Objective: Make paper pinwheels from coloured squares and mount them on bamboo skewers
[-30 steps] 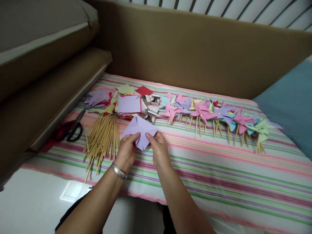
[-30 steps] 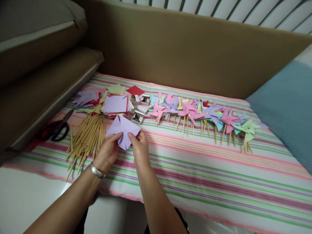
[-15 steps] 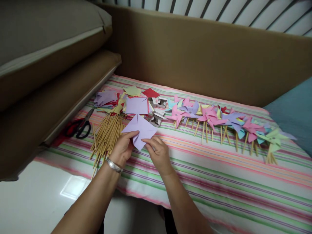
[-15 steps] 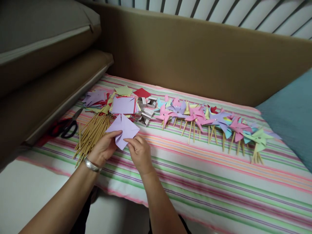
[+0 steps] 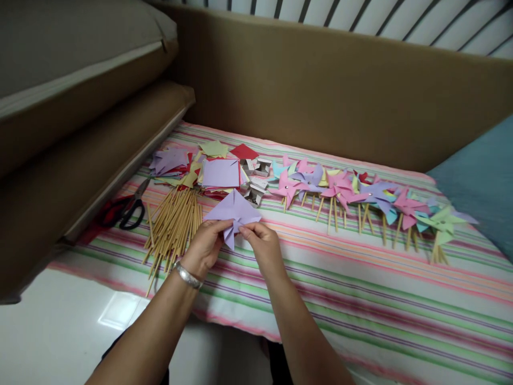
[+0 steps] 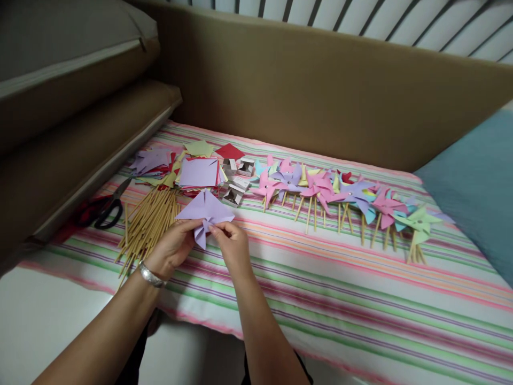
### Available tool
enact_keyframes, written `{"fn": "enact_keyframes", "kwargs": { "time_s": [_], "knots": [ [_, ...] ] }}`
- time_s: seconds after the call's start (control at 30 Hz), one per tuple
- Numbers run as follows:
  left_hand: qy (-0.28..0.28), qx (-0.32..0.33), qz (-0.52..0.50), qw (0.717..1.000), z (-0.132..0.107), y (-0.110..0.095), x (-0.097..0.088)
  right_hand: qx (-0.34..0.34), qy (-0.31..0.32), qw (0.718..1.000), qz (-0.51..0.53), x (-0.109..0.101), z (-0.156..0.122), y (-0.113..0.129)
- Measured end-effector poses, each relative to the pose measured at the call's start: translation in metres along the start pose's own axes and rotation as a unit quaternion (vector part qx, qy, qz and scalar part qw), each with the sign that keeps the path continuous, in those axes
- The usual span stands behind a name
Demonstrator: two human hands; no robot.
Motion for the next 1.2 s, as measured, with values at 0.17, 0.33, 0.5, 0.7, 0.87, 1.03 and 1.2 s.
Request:
{"fn": "enact_keyframes", "kwargs": {
  "time_s": [0.17, 0.33, 0.5, 0.7, 0.87, 1.03, 1.2],
  "knots": [
    [0.009, -0.007, 0.006, 1.000, -0.001, 0.005, 0.005, 0.027, -0.033, 0.999, 0.029, -0.004, 0.002, -0.005],
    [0.014, -0.014, 0.013, 1.000, -0.001, 0.009, 0.008, 0.026, -0.049, 0.998, 0.032, -0.006, 0.002, -0.008],
    [0.010, -0.018, 0.013, 1.000, -0.002, 0.010, 0.009, 0.030, -0.052, 0.998, 0.035, -0.008, 0.002, -0.010],
    [0.004, -0.007, 0.013, 1.000, -0.005, 0.010, 0.011, 0.027, -0.056, 0.998, 0.023, -0.008, 0.003, -0.009],
    [-0.020, 0.005, 0.049, 0.999, -0.001, 0.007, 0.004, 0.029, -0.028, 0.999, -0.014, -0.006, 0.002, -0.003],
    [-0.033, 0.010, 0.128, 0.991, 0.000, -0.008, -0.002, 0.048, -0.064, 0.994, -0.073, -0.037, 0.000, 0.007],
    [0.012, -0.071, 0.249, 0.966, -0.006, -0.003, 0.008, 0.074, -0.002, 0.997, 0.020, -0.046, 0.000, 0.009]
  ]
}}
Point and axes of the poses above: each hand's wrist, its own z-axis towards the middle knuckle, its own x-axis out of the palm, y = z × x, the point moved 4 cm from there along z, towards the middle knuckle, and after that the axes turned 4 degrees about y, right-handed, at the moved point
